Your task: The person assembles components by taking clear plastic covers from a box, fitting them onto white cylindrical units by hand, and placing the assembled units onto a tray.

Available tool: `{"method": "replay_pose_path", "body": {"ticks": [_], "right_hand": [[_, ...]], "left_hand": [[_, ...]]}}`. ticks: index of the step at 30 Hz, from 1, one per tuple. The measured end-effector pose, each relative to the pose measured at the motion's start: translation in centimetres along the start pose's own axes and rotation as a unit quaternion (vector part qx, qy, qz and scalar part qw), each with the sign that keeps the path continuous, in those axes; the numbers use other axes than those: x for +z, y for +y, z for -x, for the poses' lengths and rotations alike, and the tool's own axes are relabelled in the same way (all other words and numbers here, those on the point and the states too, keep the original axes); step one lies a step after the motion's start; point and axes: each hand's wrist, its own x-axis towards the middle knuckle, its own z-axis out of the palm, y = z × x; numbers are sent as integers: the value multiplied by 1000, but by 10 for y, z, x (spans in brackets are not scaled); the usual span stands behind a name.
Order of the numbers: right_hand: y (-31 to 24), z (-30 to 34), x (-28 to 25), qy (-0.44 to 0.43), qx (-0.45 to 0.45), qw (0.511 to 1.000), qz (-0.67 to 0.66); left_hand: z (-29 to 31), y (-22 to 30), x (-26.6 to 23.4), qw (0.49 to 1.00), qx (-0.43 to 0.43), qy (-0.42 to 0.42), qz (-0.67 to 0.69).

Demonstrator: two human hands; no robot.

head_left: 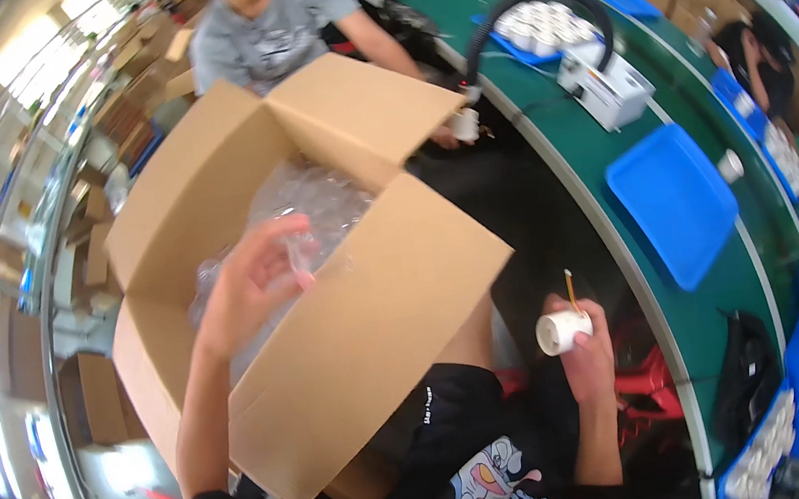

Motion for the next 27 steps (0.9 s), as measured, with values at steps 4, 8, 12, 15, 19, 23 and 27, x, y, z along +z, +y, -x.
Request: {"method": "replay_pose_path", "body": {"ticks": [4, 8, 12, 15, 19, 23, 27], "right_hand": [[-1, 3, 1, -56, -66, 978, 192], [-19, 17, 11, -74, -111, 957, 256], [-25, 34, 0, -58, -82, 955, 280], [-18, 43, -9, -42, -60, 971, 227], [-21, 42, -2, -61, -53, 965, 251], [-15, 30, 6, -128, -10, 969, 211], [-4, 17, 11, -200, 45, 967, 154]], "left_hand": [[-12, 1, 108, 976, -51, -156, 142], [-40, -25, 170, 920, -228, -230, 219], [-55, -63, 169, 863, -311, -262, 300], [-57, -72, 159, 840, -342, -314, 281], [-52, -53, 152, 850, -327, -330, 248], [-31, -46, 154, 949, -110, -284, 85], [-26, -56, 150, 953, 25, -294, -74]]}}
